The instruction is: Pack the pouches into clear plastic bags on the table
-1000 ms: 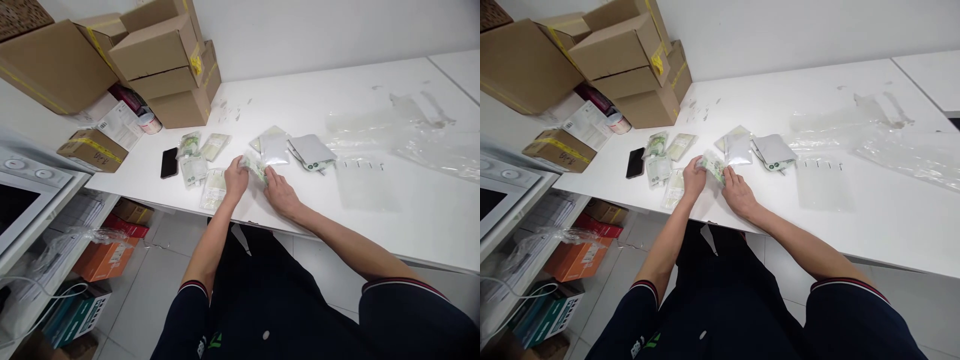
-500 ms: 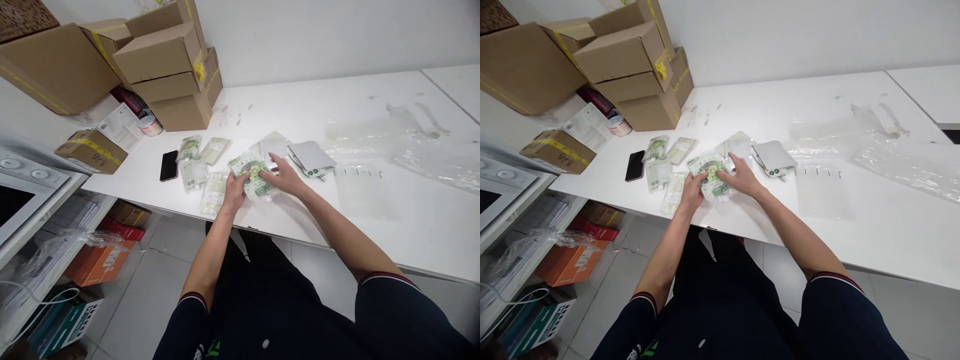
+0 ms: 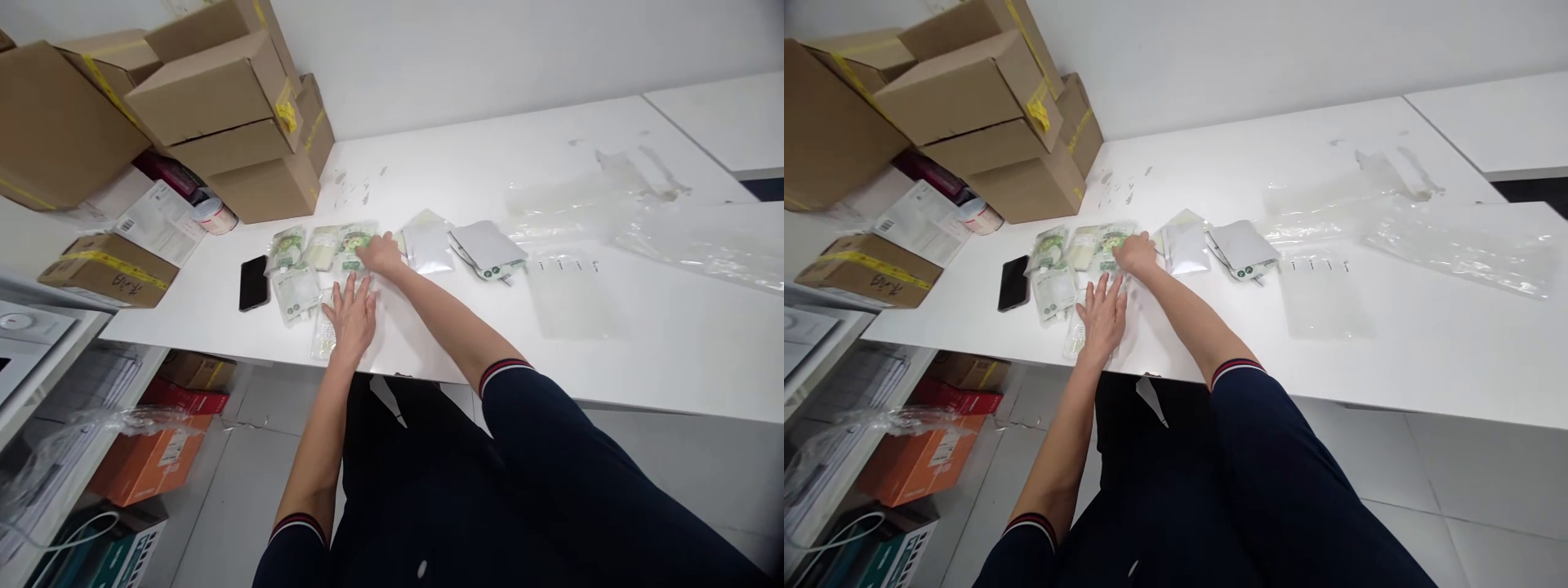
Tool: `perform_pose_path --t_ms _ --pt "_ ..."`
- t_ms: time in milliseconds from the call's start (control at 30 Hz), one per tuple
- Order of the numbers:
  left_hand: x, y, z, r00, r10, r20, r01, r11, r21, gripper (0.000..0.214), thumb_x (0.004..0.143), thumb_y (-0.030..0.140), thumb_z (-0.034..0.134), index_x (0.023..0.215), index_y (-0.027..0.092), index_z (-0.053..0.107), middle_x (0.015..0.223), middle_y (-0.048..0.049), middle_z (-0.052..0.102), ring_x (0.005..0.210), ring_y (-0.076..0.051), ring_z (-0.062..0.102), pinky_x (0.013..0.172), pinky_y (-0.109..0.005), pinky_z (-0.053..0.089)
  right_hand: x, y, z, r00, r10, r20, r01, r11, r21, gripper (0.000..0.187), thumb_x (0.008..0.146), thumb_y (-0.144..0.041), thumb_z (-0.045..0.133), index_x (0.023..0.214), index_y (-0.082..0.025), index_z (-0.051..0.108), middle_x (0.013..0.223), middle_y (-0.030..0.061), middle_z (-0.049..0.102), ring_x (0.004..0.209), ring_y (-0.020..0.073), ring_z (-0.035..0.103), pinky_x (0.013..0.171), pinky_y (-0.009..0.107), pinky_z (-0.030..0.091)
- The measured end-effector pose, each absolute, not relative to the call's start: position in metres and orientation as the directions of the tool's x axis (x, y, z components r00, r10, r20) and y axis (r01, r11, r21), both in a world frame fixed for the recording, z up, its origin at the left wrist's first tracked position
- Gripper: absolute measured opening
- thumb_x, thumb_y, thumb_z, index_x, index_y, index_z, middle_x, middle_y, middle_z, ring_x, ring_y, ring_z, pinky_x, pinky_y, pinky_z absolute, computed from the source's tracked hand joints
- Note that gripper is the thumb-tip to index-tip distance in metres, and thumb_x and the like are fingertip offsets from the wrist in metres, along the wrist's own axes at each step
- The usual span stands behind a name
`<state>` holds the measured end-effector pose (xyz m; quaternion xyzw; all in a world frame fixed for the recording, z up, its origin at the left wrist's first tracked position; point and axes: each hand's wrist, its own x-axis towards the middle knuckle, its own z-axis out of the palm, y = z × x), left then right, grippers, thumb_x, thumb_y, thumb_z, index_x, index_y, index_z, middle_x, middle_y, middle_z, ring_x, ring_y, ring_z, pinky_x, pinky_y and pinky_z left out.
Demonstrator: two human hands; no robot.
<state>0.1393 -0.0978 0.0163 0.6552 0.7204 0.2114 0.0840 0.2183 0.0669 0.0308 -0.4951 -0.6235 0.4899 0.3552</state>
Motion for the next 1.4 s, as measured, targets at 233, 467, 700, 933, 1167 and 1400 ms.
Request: perform_pose_path --t_ms 233,467,700,933,1167,1400 --pt "0.128 -0.063 -0.004 -0.092 0.991 0.101 0.983 0.074 0.17 0.05 0.102 0.04 0.027 0.147 0.027 0.046 0.156 -0.009 0.043 0.15 -0.038 0.023 0.112 -0.077 0.011 0.279 0.048 0.048 -0.181 0.983 0.018 0.616 0.128 -0.778 0.052 0.089 -0.055 0.062 0.113 -0.009 0.063 0.122 0.012 0.055 0.105 0.022 0.057 0.106 0.048 0.041" --pt "0.12 -0.058 -0.011 -0.056 0.957 0.284 0.98 -0.001 0.198 0.045 0.1 0.037 0.036 0.135 0.021 0.06 0.149 -0.014 0.051 0.145 -0.039 0.032 0.114 -0.071 0.019 0.495 0.015 0.069 0.302 0.921 0.244 0.781 -0.093 -0.618 0.03 0.097 -0.026 0.049 0.122 -0.011 0.054 0.135 0.0237 0.046 0.126 0.0323 0.043 0.107 0.058 0.029" --pt "0.139 -0.076 0.0 -0.015 0.922 0.387 0.952 -0.104 0.287 0.038 0.098 0.035 0.046 0.128 0.022 0.065 0.143 -0.0135 0.056 0.146 -0.037 0.031 0.118 -0.064 0.016 0.636 0.006 0.012 0.743 0.666 0.063 0.637 -0.675 -0.371 0.059 0.085 -0.047 0.067 0.132 -0.014 0.052 0.134 0.0332 0.049 0.129 0.0426 0.046 0.095 0.06 0.037" --pt "0.16 -0.098 0.011 -0.002 0.912 0.411 0.869 -0.202 0.452 0.032 0.096 0.031 0.048 0.12 0.024 0.069 0.132 -0.0088 0.064 0.141 -0.03 0.042 0.12 -0.054 0.027 0.603 -0.028 0.041 0.569 0.682 0.46 0.717 -0.137 -0.684 0.021 0.093 -0.029 0.044 0.076 -0.029 0.057 0.101 0.0146 0.066 0.108 0.0322 0.059 0.096 0.052 0.04" --pt "0.182 -0.113 0.06 -0.047 0.895 0.444 0.532 -0.354 0.769 0.051 0.092 0.049 0.058 0.138 0.028 0.054 0.144 -0.0067 0.055 0.134 -0.023 0.051 0.112 -0.042 0.043 0.456 -0.068 0.085 0.422 0.853 0.307 -0.084 0.374 -0.924 0.03 0.074 -0.048 0.076 0.08 -0.024 0.06 0.078 0.0012 0.064 0.077 0.0203 0.066 0.068 0.039 0.056" --pt "0.173 -0.127 0.069 -0.051 0.99 0.132 0.14 -0.124 0.982 0.043 0.088 0.056 0.062 0.113 0.022 0.07 0.096 -0.006 0.072 0.094 -0.018 0.068 0.091 -0.035 0.053 0.384 -0.075 0.065 -0.012 1.0 0.023 -0.202 0.02 -0.979 0.053 0.076 -0.079 0.058 0.084 -0.027 0.059 0.076 0.0043 0.067 0.086 0.0261 0.068 0.068 0.041 0.058"
